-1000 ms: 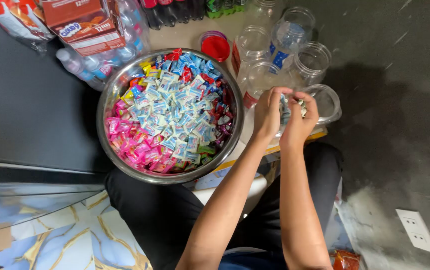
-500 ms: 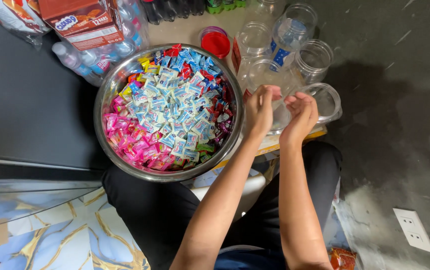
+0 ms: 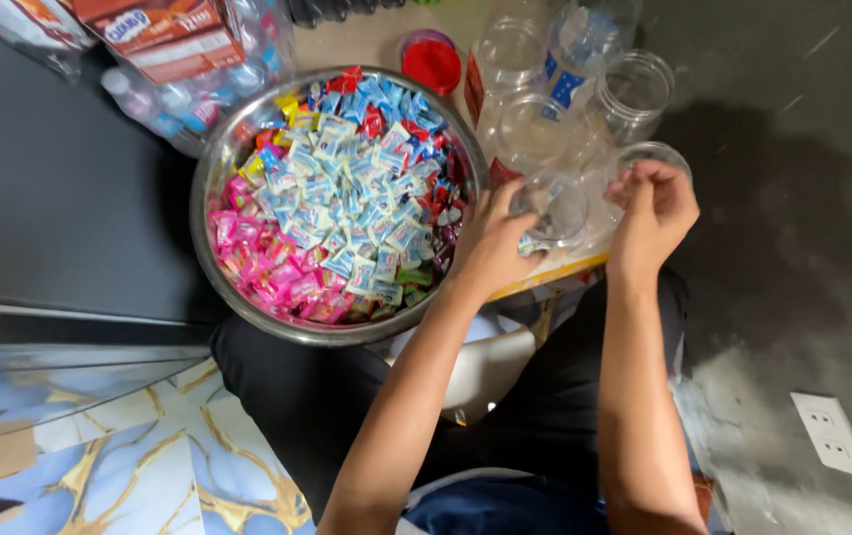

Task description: Mixing various types of individually wrapped candies into a large metal bowl by pouring them from jars and bags.

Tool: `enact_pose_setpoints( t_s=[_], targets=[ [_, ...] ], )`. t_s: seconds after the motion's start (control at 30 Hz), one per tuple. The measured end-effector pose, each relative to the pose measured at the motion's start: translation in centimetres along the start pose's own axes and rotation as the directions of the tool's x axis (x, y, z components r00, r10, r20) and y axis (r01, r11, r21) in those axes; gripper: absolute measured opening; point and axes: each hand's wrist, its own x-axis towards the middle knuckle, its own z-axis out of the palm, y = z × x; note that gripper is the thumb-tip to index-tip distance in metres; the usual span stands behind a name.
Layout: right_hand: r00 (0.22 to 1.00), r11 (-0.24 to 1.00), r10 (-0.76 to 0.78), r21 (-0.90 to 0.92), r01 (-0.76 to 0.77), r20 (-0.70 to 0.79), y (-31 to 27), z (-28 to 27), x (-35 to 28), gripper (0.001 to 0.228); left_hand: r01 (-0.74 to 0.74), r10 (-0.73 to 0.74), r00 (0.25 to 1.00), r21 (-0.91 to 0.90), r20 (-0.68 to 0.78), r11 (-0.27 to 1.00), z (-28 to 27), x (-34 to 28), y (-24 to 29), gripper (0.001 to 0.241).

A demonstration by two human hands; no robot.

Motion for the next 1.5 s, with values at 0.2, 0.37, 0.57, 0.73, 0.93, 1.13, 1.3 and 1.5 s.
enact_pose_setpoints(
  t_s=[0.2, 0.37, 0.57, 0.73, 0.93, 1.13, 1.3, 1.5],
  targets=[
    [0.998, 0.987, 0.040, -0.155, -0.047, -0.044, 4.1, -3.0, -7.0, 0.014, 0.000, -0.025, 0.991, 0.181, 0.132, 0.984, -0.3, -2.6, -0.4, 0.027],
    [0.915, 0.915, 0.403, -0.038, -0.402, 0.025, 9.4, -3.7, -8.3, 0.041, 0.044, -0.071, 0.985, 0.168, 0.158, 0.985, -1.5, -4.8, 0.2, 0.024],
    [0.662, 0.605, 0.687, 0.267, -0.750, 0.300, 9.2, -2.1, -5.6, 0.059, 0.017, -0.029, 0.992, 0.099, 0.126, 0.995, -1.5, -6.9, 1.5, 0.021],
    [0.681, 0.674, 0.647, 0.161, -0.721, 0.342, 9.0, -2.0, -4.7, 0.059, 0.093, -0.088, 0.995, -0.086, 0.054, 0.992, -4.1, -6.7, 3.7, 0.024],
    [0.683, 0.644, 0.632, 0.242, -0.726, 0.366, 8.0, -0.2, -4.1, 0.057, 0.086, -0.080, 0.996, -0.131, 0.049, 0.988, -7.4, -5.0, 5.2, 0.027],
    [0.676, 0.603, 0.623, 0.308, -0.736, 0.394, 7.5, 1.2, -4.0, 0.056, 0.052, -0.060, 0.998, -0.189, -0.035, 0.981, -10.6, -3.1, 6.7, 0.028],
    [0.669, 0.559, 0.611, 0.367, -0.744, 0.424, 7.7, 3.3, -4.1, 0.054, 0.010, -0.024, 0.997, -0.168, -0.076, 0.986, -12.0, -2.1, 6.3, 0.027],
    [0.656, 0.503, 0.606, 0.422, -0.754, 0.450, 8.1, 4.2, -4.8, 0.053, 0.032, -0.050, 0.992, -0.149, -0.117, 0.988, -12.3, -2.4, 5.8, 0.028]
  ],
)
